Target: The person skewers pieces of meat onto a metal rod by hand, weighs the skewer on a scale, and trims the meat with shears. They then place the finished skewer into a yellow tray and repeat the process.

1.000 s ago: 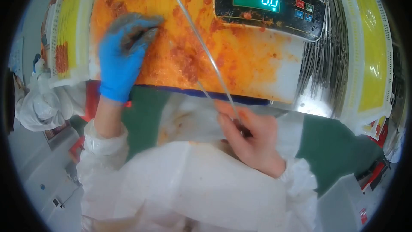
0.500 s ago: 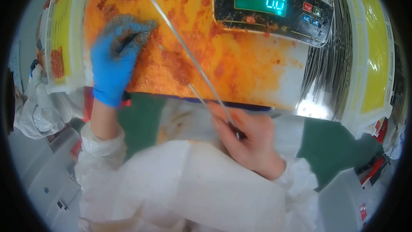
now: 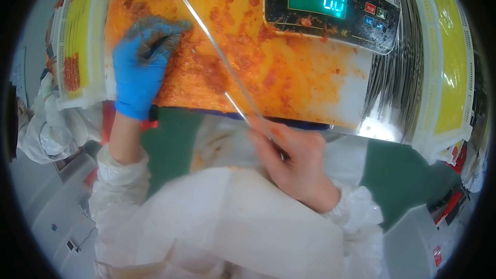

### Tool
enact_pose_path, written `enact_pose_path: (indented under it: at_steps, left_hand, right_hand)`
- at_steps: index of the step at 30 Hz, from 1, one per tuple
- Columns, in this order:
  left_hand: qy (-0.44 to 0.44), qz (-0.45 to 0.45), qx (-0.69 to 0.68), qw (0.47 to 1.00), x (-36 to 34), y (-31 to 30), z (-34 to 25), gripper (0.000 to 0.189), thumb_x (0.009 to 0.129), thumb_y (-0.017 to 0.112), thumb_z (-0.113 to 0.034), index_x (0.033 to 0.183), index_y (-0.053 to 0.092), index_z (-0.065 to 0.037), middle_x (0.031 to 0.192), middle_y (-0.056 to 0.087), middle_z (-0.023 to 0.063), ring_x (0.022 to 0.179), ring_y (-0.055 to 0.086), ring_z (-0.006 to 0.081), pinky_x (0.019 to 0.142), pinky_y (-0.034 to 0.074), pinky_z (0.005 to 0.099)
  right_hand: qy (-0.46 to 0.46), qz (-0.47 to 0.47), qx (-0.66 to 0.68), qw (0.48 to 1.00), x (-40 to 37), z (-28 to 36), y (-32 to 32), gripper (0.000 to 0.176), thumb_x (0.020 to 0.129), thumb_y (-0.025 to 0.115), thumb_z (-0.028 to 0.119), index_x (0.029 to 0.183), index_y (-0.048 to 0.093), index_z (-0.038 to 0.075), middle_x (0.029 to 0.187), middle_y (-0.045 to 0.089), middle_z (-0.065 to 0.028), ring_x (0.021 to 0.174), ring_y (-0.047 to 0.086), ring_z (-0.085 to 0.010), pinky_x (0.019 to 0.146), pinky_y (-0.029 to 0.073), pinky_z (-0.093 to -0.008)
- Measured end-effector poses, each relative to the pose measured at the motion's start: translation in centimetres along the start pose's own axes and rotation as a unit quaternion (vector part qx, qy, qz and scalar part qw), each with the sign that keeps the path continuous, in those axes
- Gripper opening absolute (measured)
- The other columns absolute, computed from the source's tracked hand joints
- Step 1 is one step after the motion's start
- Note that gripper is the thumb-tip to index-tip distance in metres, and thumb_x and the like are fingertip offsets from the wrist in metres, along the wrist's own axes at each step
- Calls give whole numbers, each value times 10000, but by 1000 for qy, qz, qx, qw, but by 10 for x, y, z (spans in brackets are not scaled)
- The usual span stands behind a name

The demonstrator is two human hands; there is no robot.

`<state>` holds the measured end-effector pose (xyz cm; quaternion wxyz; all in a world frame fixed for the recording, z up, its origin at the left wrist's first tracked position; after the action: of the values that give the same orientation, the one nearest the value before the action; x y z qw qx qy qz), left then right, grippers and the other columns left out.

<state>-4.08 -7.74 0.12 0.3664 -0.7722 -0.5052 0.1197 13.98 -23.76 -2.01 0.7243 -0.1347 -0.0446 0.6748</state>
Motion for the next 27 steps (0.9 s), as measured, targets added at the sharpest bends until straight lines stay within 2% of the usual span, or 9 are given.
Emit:
enact_pose_path:
  at_steps: [5, 8, 11, 14, 17, 21, 23, 26, 27]
  left_hand:
    - [-58, -31, -39, 997, -4, 4, 5, 196, 796, 631, 109, 965, 669, 17, 990, 603, 61, 881, 614, 146, 791, 506, 243]
    - [15, -45, -71, 996, 0, 2, -1, 193, 783, 656, 44, 941, 692, -60, 881, 633, 55, 780, 614, 143, 676, 499, 259]
    - [-67, -10, -30, 997, -2, 3, 1, 191, 799, 636, 100, 969, 667, 18, 980, 586, 52, 883, 601, 138, 795, 497, 243]
    - [9, -22, -86, 996, -1, 12, 1, 220, 760, 683, 44, 955, 698, -56, 897, 625, 74, 792, 615, 164, 692, 504, 262]
    - [-5, -40, -104, 994, -3, 8, 0, 205, 758, 686, 40, 943, 700, -49, 902, 629, 84, 800, 620, 194, 696, 507, 273]
    - [42, -23, -22, 999, 0, 6, -7, 184, 769, 675, 37, 934, 698, -41, 916, 637, 97, 806, 625, 222, 700, 510, 287]
    - [68, -27, 39, 997, -2, 4, -11, 182, 773, 671, 34, 938, 696, -39, 920, 641, 101, 813, 626, 225, 706, 511, 290]
    - [57, -9, 50, 997, 0, 4, -8, 200, 777, 667, 31, 960, 692, -44, 923, 641, 96, 820, 624, 219, 716, 506, 285]
    - [17, -29, 7, 999, 2, 0, -4, 198, 777, 667, 32, 958, 693, -44, 921, 642, 94, 820, 623, 219, 717, 504, 282]
  right_hand:
    - [-33, -17, -7, 999, -8, -2, -6, 270, 790, 668, -17, 1056, 683, 18, 638, 607, -103, 454, 507, -135, 471, 415, -234]
    - [-35, -21, -12, 999, -9, -1, -7, 278, 785, 672, -13, 1060, 686, 20, 610, 589, -98, 445, 499, -138, 463, 407, -232]
    - [-26, -16, -16, 999, -13, -7, -9, 282, 783, 674, -8, 1063, 687, 25, 587, 571, -91, 439, 492, -140, 456, 398, -230]
    - [-44, -30, -2, 999, -14, -9, -9, 284, 784, 674, -6, 1065, 687, 27, 575, 561, -86, 436, 488, -142, 452, 393, -230]
    - [-40, -30, 7, 999, -18, -13, -10, 281, 785, 675, -5, 1064, 687, 27, 587, 568, -88, 439, 493, -150, 454, 399, -236]
    - [-12, -1, -39, 999, -7, -2, -6, 279, 787, 674, -7, 1063, 687, 32, 626, 591, -99, 449, 505, -167, 466, 420, -250]
    - [-29, -6, -43, 999, -3, 2, -2, 283, 790, 668, -11, 1068, 684, 34, 647, 602, -104, 458, 515, -174, 476, 430, -252]
    - [-46, -9, -49, 998, -3, 5, -2, 293, 792, 660, -18, 1080, 679, 36, 661, 606, -111, 469, 525, -182, 486, 438, -251]
    - [-54, -11, -51, 997, -1, 6, -4, 298, 793, 657, -20, 1084, 677, 36, 663, 606, -113, 472, 528, -184, 489, 439, -250]
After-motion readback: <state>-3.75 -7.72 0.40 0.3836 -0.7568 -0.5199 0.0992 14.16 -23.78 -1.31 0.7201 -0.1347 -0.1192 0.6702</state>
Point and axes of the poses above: each hand's wrist, its own x-axis towards the middle knuckle, its own y-axis out of the palm, z = x × y, the point moved 8 cm from there along x, towards the middle knuckle
